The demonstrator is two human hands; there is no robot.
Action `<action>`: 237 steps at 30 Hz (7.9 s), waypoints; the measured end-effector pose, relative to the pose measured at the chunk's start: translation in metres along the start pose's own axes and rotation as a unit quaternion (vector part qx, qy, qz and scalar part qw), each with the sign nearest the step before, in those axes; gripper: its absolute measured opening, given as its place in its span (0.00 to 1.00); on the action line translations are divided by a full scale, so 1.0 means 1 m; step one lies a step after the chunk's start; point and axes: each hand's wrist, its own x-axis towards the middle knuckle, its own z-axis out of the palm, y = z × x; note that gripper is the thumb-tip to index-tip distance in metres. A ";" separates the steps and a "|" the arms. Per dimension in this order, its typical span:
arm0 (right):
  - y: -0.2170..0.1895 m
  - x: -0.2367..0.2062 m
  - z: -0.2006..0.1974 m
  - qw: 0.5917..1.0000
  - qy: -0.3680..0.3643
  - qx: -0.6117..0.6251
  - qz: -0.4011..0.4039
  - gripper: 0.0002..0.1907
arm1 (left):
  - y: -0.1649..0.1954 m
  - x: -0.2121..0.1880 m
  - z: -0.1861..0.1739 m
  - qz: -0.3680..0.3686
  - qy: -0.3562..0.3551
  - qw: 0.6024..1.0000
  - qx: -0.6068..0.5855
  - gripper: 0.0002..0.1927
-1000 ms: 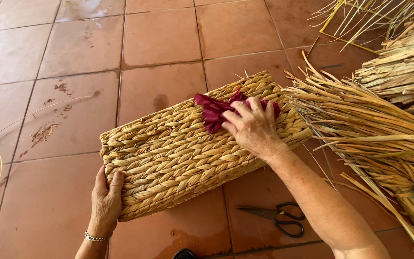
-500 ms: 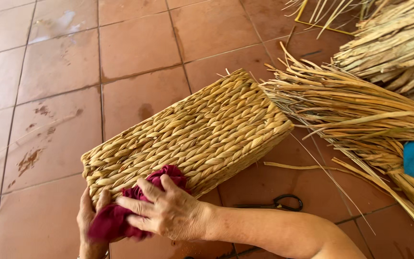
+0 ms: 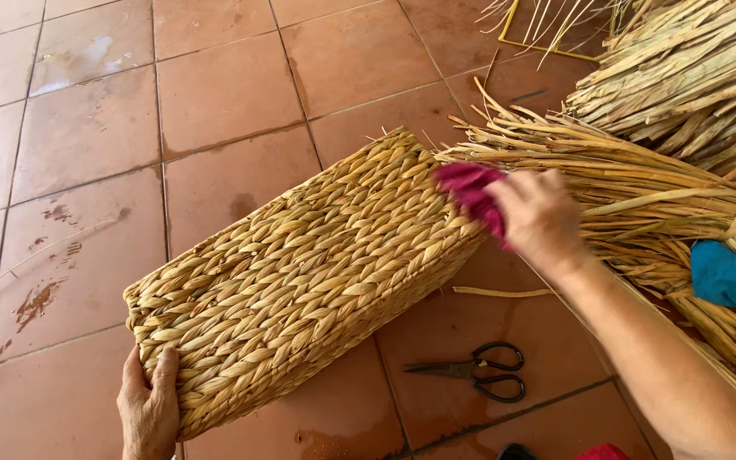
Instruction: The person wipes the exterior and interior of a rectangular woven basket using a pink cloth. They then use scissors to trim loose strands from the basket's edges and continue wiping the surface. Finally, they gather and bundle dried straw stalks on the floor.
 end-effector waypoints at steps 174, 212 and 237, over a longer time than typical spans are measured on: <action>-0.259 -0.083 0.047 0.762 -0.391 0.487 -0.173 0.12 | 0.086 -0.013 -0.045 0.359 -0.057 0.861 0.355 0.24; -0.167 0.008 0.100 0.249 -0.318 0.873 0.275 0.45 | 0.041 -0.086 -0.047 0.374 0.043 0.915 0.149 0.28; -0.121 0.077 0.087 0.521 -0.154 0.788 0.290 0.22 | 0.037 -0.028 0.036 -0.006 -0.176 0.927 -0.330 0.55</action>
